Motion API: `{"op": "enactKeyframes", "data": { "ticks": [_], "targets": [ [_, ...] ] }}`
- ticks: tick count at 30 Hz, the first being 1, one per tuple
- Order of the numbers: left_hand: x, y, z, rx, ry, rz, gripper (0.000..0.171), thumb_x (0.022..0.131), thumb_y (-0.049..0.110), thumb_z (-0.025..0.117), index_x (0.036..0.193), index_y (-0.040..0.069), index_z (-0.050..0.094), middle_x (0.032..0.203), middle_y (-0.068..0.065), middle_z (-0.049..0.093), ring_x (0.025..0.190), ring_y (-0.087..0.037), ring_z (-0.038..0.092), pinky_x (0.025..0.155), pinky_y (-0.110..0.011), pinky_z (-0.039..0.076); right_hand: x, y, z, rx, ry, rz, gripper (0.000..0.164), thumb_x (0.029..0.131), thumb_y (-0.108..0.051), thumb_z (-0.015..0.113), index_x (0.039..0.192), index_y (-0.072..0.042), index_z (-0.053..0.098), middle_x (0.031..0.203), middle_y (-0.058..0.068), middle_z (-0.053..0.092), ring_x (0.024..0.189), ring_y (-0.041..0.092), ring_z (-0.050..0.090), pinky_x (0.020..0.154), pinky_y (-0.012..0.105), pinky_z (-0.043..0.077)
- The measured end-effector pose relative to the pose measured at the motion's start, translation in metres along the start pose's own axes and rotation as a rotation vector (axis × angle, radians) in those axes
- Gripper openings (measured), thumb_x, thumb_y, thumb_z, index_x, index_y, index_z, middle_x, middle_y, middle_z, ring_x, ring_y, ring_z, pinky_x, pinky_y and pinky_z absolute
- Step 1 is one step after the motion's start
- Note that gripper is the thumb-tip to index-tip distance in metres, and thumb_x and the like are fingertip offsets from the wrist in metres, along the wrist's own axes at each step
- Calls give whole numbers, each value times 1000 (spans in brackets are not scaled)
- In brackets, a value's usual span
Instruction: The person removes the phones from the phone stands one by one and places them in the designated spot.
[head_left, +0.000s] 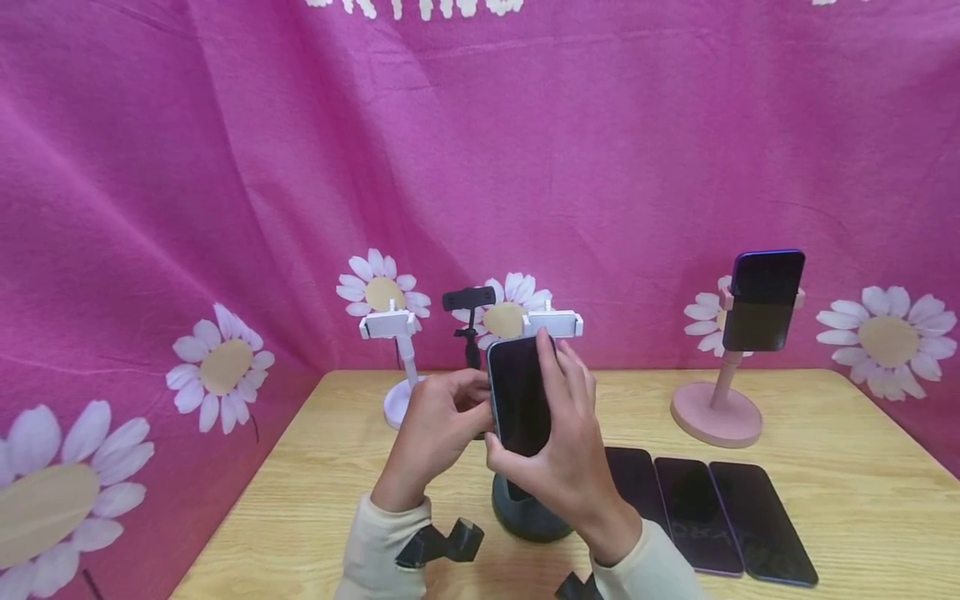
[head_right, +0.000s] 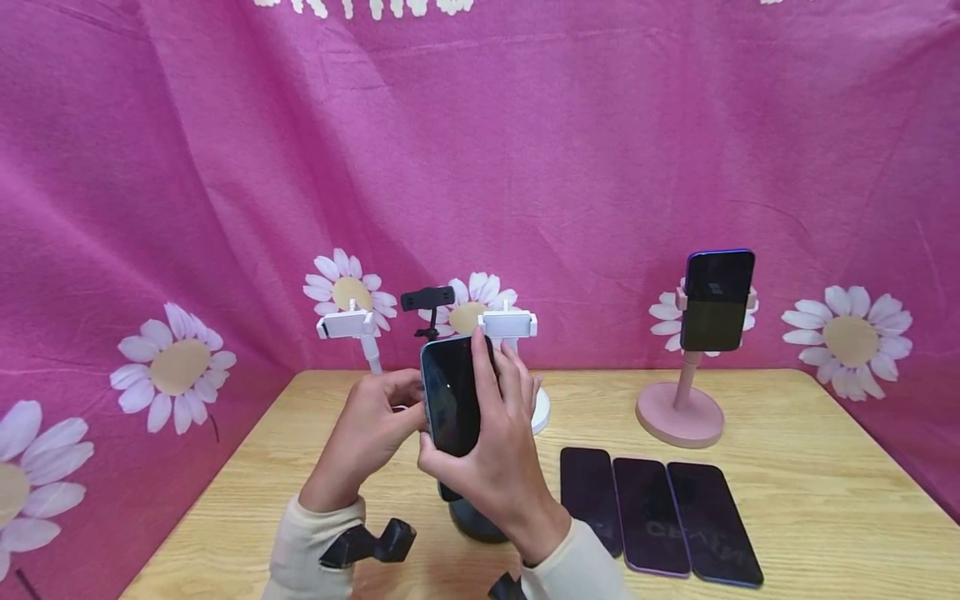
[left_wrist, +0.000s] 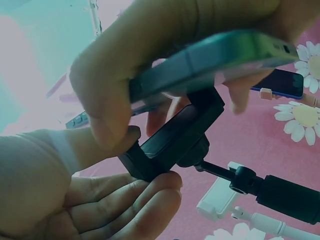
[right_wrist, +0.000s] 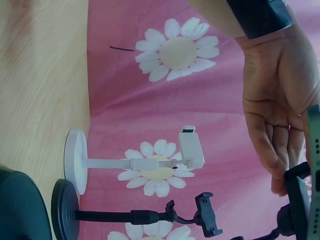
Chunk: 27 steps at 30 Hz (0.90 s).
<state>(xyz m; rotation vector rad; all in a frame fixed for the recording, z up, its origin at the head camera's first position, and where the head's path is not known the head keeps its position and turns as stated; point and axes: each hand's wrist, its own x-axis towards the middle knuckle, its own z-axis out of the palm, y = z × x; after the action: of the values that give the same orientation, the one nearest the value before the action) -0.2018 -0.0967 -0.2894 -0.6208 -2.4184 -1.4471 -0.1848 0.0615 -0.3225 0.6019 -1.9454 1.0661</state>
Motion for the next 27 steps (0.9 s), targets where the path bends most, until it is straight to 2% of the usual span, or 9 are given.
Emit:
{"op": "enactKeyframes", "data": {
  "ticks": [6,9,13,18,27],
  "targets": [
    [0,0,3,31,32,3,24,85,16,73,109,10,73,83,4,72,76,-9,67,72,-31,55,-1,-2,-5,8,6,-25,111,60,-25,84,153,-16,25,143,11,39,130,24,38,111,57,19],
    [0,-1,2,45,56,8,26,85,18,74,110,10,72,83,4,72,77,-9,67,74,-31,55,-2,-2,-11,-2,-5,-14,112,60,-23,85,154,-16,24,142,11,40,123,23,43,108,52,32],
    [2,-4,0,34,75,9,28,84,22,75,110,9,72,82,4,71,75,-12,66,69,-31,55,-2,1,-19,-23,-16,5,113,61,-21,86,154,-16,22,141,11,40,118,21,42,82,42,55],
    [4,-6,-4,29,88,0,29,85,24,75,110,10,72,82,4,70,77,-15,65,67,-32,55,-4,11,-32,-73,-19,36,115,61,-18,87,155,-18,21,140,13,40,115,23,46,81,45,55],
    [12,-5,-12,39,93,-26,32,85,25,74,113,10,71,85,1,70,83,-19,65,67,-33,55,-23,35,-70,-214,-88,239,119,62,-19,88,155,-32,15,140,14,38,105,28,51,76,52,55]
  ]
}}
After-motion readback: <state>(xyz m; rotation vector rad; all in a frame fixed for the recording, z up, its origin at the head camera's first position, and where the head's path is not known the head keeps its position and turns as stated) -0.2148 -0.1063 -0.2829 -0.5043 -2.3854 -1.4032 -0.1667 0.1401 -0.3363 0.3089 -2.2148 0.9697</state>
